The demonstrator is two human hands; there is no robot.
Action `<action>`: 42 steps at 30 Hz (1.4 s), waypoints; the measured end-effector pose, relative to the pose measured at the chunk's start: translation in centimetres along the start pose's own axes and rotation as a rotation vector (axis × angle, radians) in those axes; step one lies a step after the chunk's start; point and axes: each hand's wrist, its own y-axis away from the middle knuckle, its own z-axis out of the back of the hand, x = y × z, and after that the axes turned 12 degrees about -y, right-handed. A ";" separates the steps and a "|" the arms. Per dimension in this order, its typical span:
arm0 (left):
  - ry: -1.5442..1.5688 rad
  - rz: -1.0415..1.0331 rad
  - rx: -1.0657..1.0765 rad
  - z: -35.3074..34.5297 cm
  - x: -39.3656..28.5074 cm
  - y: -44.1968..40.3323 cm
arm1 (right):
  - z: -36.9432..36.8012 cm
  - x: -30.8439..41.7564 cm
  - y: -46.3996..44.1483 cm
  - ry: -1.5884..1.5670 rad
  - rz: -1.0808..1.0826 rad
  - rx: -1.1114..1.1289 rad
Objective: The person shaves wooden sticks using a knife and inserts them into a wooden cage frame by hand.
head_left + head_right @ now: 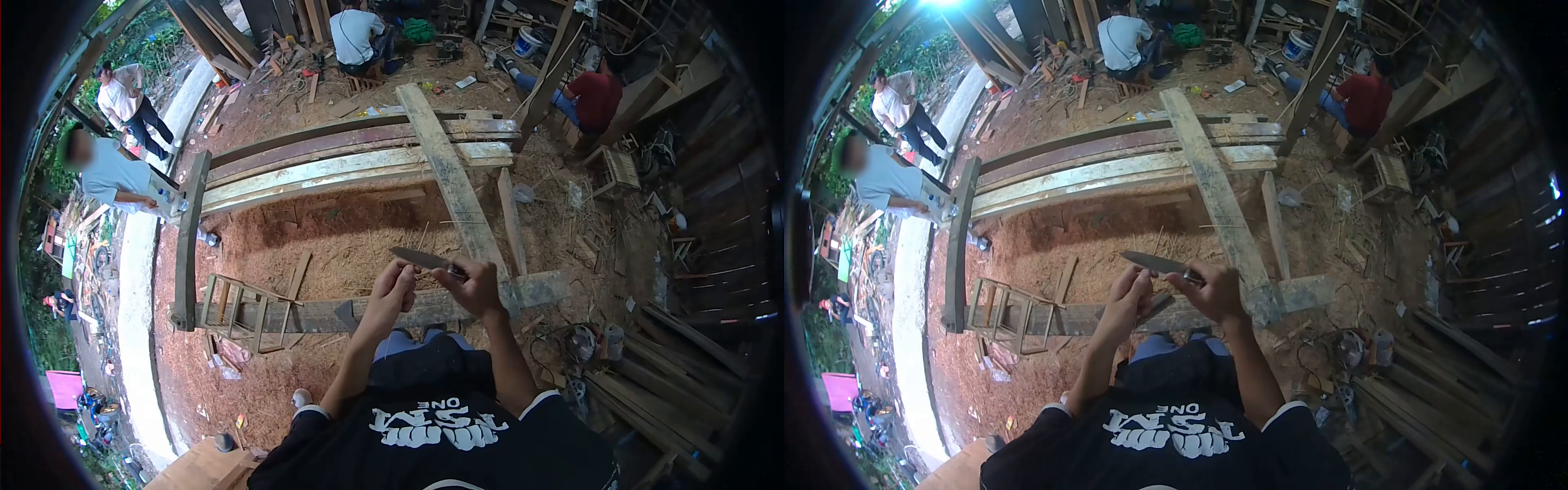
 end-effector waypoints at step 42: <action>-0.068 0.136 0.197 -8.6 6.4 -0.6 | 6.4 -3.3 8.3 0.088 -0.156 -0.046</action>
